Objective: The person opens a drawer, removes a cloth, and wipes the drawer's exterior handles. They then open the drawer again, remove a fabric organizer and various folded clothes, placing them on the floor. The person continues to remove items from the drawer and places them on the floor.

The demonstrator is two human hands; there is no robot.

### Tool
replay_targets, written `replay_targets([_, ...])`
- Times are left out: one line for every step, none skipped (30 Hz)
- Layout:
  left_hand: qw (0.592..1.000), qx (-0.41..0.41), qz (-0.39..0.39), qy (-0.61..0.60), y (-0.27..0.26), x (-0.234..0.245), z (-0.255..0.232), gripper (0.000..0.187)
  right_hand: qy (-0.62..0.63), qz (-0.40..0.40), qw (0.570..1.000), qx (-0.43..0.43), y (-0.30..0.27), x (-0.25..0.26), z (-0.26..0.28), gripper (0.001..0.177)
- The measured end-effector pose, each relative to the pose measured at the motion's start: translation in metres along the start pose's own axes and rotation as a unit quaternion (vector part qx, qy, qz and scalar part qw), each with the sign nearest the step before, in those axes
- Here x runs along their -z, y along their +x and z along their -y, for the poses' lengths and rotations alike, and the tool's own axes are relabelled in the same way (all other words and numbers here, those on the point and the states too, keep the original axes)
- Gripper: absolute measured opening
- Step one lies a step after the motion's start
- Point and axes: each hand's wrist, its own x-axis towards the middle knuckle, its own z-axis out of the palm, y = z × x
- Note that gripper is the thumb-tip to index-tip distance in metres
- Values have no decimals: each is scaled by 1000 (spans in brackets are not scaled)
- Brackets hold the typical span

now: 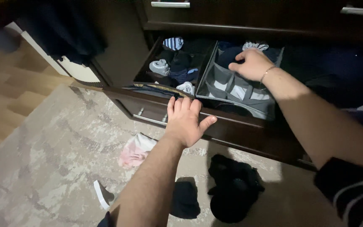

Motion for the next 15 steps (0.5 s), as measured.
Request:
replay_targets([1000,1,1,-2,0,1,0,63,-20,-40,999,22,-9,8,5,56])
replay_targets([1000,1,2,-4,1,2,0,63,-40,-80,995,44,-18,17,10,53])
replay_targets([1000,-1,0,-4,1,2,0,63,-41,-83,995,44,-27,29,14,53])
replay_targets([1000,1,6,-9,1,3,0,63,-27,-120,989,78,-36,40,19,54])
replay_targets([1000,3,11,-15,1,3,0,63,-14,-157,981,111,-46,53,24,55])
replay_targets([1000,1,9,-16,1,4,-1,63,-16,-159,981,111,-54,63,27,55])
replay_targets([1000,3,15,-15,2,5,-1,63,-1,-190,969,155,-62,74,30,55])
replay_targets([1000,6,20,-14,2,5,-2,64,14,-221,955,198,-71,84,33,55])
replay_targets([1000,3,17,-15,2,5,-2,64,11,-224,954,198,-82,95,39,55])
replay_targets([1000,6,21,-9,3,4,-2,64,27,-234,946,223,-93,106,45,53])
replay_targets([1000,9,26,-2,2,4,-1,65,44,-242,937,248,-104,116,51,51])
replay_targets([1000,7,24,-3,3,3,-1,65,42,-245,936,248,-119,126,59,51])
replay_targets([1000,6,24,3,3,2,0,65,49,-243,934,257,-134,136,67,49])
replay_targets([1000,6,24,9,3,1,0,66,56,-242,932,265,-148,145,75,47])
replay_targets([1000,5,23,9,4,1,1,66,55,-243,932,265,-163,154,82,47])
